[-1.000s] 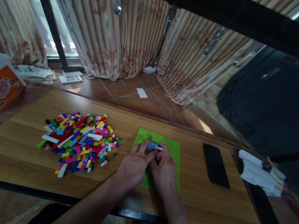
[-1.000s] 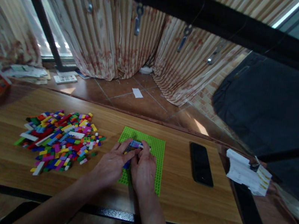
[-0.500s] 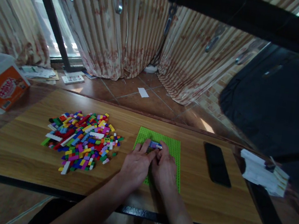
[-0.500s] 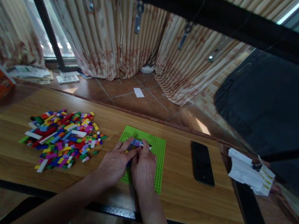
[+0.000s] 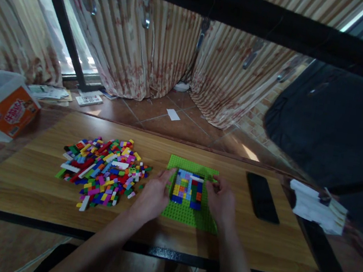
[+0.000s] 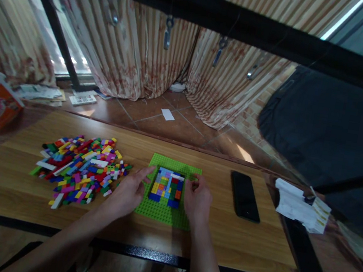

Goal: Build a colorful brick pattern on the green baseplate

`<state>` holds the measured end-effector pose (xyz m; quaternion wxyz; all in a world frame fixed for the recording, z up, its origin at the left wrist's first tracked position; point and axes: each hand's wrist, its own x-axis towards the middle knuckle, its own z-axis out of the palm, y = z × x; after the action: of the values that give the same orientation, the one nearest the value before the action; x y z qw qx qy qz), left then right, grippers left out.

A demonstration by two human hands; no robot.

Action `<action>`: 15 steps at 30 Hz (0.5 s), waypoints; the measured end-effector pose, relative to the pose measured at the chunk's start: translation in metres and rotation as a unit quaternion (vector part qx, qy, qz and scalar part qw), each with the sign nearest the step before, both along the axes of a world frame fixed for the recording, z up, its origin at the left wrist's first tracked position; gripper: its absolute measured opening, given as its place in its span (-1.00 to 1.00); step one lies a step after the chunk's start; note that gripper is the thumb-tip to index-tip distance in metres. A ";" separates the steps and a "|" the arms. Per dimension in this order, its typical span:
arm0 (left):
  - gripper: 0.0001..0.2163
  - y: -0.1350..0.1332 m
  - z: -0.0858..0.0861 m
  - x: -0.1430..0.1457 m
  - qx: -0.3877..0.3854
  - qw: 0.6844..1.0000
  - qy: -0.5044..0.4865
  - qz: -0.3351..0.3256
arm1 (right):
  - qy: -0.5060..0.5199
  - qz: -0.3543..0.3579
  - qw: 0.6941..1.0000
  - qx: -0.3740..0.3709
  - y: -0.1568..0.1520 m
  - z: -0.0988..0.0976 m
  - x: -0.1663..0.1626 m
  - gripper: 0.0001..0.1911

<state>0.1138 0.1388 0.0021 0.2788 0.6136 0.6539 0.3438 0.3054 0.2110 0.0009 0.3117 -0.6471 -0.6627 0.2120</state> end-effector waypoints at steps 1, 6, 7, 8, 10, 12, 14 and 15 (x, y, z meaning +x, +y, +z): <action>-0.40 0.000 0.000 0.000 -0.001 1.000 -0.008 0.000 | -0.018 0.009 1.000 -0.009 0.000 -0.002 -0.001 -0.58; -0.41 -0.004 0.000 0.009 -0.013 1.000 -0.015 -0.004 | -0.040 0.040 0.998 -0.015 -0.002 -0.005 -0.013 -0.64; -0.40 -0.005 -0.001 0.011 -0.013 1.000 -0.010 0.002 | -0.041 0.043 0.998 -0.014 -0.002 -0.005 -0.014 -0.64; -0.39 -0.006 -0.002 0.013 -0.011 1.000 -0.007 0.007 | -0.044 0.047 0.998 -0.012 -0.001 -0.006 -0.015 -0.64; -0.37 -0.008 -0.005 0.014 -0.007 1.000 -0.008 0.012 | -0.051 0.052 0.997 -0.006 0.001 -0.007 -0.015 -0.63; -0.36 -0.009 -0.007 0.015 -0.004 1.000 -0.007 0.012 | -0.076 0.045 0.996 0.001 0.004 -0.009 -0.014 -0.64; -0.37 -0.010 -0.009 0.015 0.000 1.000 -0.007 0.010 | -0.094 0.043 0.995 -0.002 0.008 -0.012 -0.011 -0.61; -0.37 -0.010 -0.010 0.015 0.003 1.000 -0.007 0.011 | -0.096 0.047 0.994 -0.004 0.010 -0.013 -0.010 -0.59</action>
<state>0.1289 0.1289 -0.0080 0.2776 0.6044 0.6578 0.3535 0.2950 0.2207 -0.0123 0.2338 -0.6339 -0.7183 0.1659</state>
